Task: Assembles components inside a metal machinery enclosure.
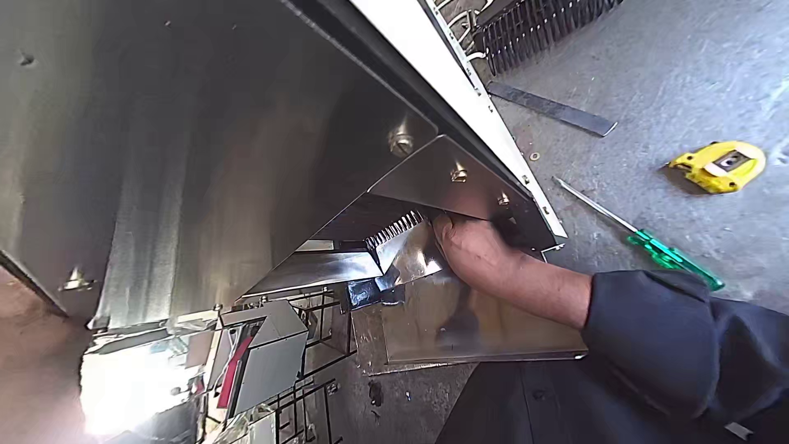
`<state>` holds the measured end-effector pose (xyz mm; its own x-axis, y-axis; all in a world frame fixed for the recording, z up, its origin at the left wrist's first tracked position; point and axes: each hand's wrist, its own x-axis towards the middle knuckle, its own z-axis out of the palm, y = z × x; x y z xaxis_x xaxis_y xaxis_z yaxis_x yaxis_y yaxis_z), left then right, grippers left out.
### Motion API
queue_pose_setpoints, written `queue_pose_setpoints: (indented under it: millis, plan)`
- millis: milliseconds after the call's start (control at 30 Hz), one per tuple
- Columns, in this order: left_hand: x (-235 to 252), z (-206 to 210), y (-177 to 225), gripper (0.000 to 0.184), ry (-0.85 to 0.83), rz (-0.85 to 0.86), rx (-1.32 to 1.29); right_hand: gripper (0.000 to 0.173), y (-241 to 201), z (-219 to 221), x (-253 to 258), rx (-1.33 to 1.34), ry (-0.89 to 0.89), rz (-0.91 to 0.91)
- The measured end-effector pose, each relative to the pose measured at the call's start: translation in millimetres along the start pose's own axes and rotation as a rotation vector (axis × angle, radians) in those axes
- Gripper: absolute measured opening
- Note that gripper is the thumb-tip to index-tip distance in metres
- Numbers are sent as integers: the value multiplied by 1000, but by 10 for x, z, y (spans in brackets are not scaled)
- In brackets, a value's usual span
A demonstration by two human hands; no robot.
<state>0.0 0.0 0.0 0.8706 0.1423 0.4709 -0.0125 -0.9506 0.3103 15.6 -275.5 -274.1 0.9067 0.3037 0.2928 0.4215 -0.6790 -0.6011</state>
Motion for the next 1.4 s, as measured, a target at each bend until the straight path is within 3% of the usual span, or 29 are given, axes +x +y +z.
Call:
queue_pose_setpoints:
  millis: [100, 167, 233, 267, 300, 333, 367, 400, 467, 567, 667, 800, 1000, 1167, 1400]
  plan:
    - [145, 11, -22, 25, -21, -16, -141, 23, -5, -29, 52, 64, -98, 49]
    - [201, -9, 18, 24, -47, -19, -152, 26, 18, -51, -22, 99, -33, -27]
    - [-23, 40, 170, 27, 177, -10, -60, 31, 20, -95, -149, 122, 109, -118]
    - [-236, 122, 253, 21, 367, 84, 23, 31, 10, -127, -190, 104, 166, -129]
    - [-465, 100, 162, 17, 382, 338, 140, 29, 3, -152, -208, 77, 204, -107]
    - [-699, 83, 134, 17, 253, 598, 216, 25, -4, -175, -206, 42, 195, -58]
    - [-936, 184, 226, 17, 119, 753, 223, 22, -22, -191, -199, 13, 139, 1]
    - [-1170, 410, 389, 18, -38, 787, 254, 21, -47, -194, -186, 10, 67, 56]
    - [-1380, 1153, 625, 27, -126, 861, 230, 19, -61, -112, -131, 2, 37, 104]
    - [-1250, 2025, 674, 31, -187, 832, 235, 18, -49, -68, -90, 44, 3, 138]
    - [-1075, 2286, 750, 15, -246, 756, 423, 22, -78, -112, -31, 78, -126, 216]
    - [-961, 2339, 814, 14, -218, 734, 480, 30, -57, -127, -7, 268, -170, 280]
    - [-866, 2180, 843, 19, -170, 818, 530, 28, -75, -67, 19, 550, -14, 314]
    - [-838, 2128, 882, 21, -184, 865, 543, 21, -80, -23, 9, 526, 53, 305]
    - [-869, 2231, 894, 17, -248, 817, 518, 27, -57, -96, -5, 512, -97, 399]
